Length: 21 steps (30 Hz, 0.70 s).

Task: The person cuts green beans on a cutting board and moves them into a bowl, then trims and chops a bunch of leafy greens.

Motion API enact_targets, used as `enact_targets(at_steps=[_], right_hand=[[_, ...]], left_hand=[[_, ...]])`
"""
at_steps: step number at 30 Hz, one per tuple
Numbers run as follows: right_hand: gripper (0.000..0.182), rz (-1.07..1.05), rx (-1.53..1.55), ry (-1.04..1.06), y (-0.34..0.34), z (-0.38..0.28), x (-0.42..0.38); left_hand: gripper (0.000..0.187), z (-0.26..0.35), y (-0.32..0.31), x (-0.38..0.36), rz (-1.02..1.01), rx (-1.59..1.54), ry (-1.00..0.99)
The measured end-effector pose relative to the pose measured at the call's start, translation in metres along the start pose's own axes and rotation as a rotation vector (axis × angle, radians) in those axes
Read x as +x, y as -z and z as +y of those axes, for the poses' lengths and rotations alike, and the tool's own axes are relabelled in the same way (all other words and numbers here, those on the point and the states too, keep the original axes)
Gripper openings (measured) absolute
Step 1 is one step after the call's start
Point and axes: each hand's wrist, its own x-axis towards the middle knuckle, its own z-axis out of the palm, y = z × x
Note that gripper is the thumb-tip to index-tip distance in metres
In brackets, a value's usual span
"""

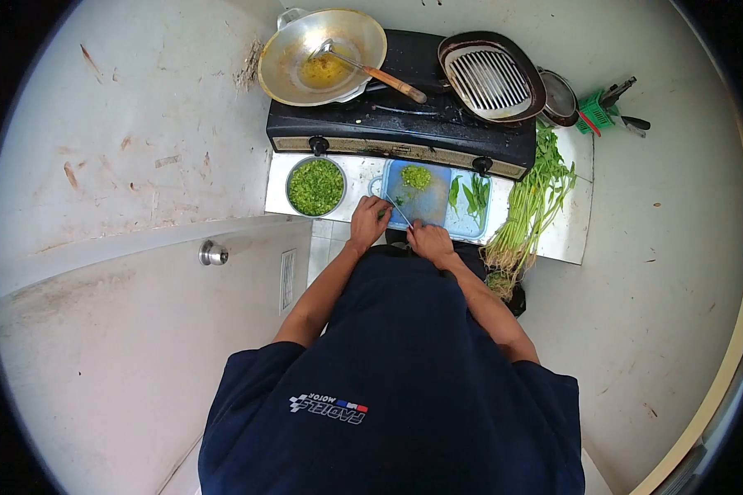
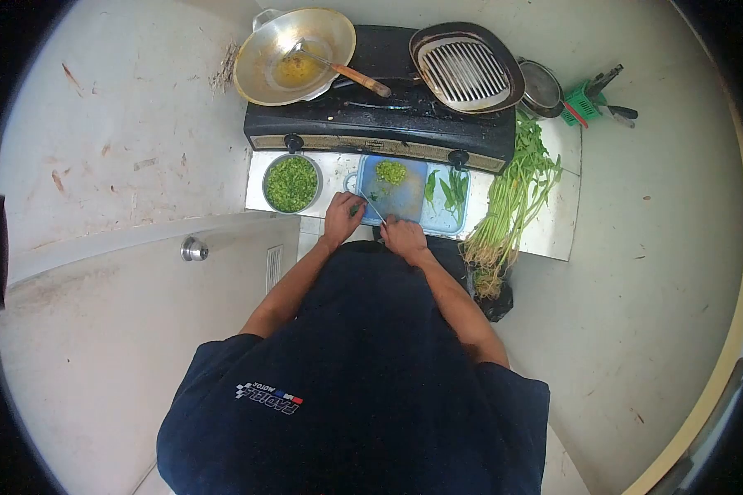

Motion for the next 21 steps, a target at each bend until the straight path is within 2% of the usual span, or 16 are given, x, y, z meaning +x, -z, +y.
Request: enact_targets(at_steps=[4, 13, 21], right_hand=[[0.035, -0.060, -0.010, -0.039, 0.000, -0.002, 0.002], [0.036, 0.070, -0.009, 0.061, -0.012, 0.005, 0.010], [0.038, 0.016, 0.006, -0.035, -0.004, 0.005, 0.001]], left_hand=[[0.010, -0.002, -0.002, 0.000, 0.003, -0.001, -0.013], [0.008, -0.002, -0.005, 0.001, 0.012, -0.006, 0.014], [0.007, -0.003, -0.006, 0.002, 0.014, -0.019, 0.056]])
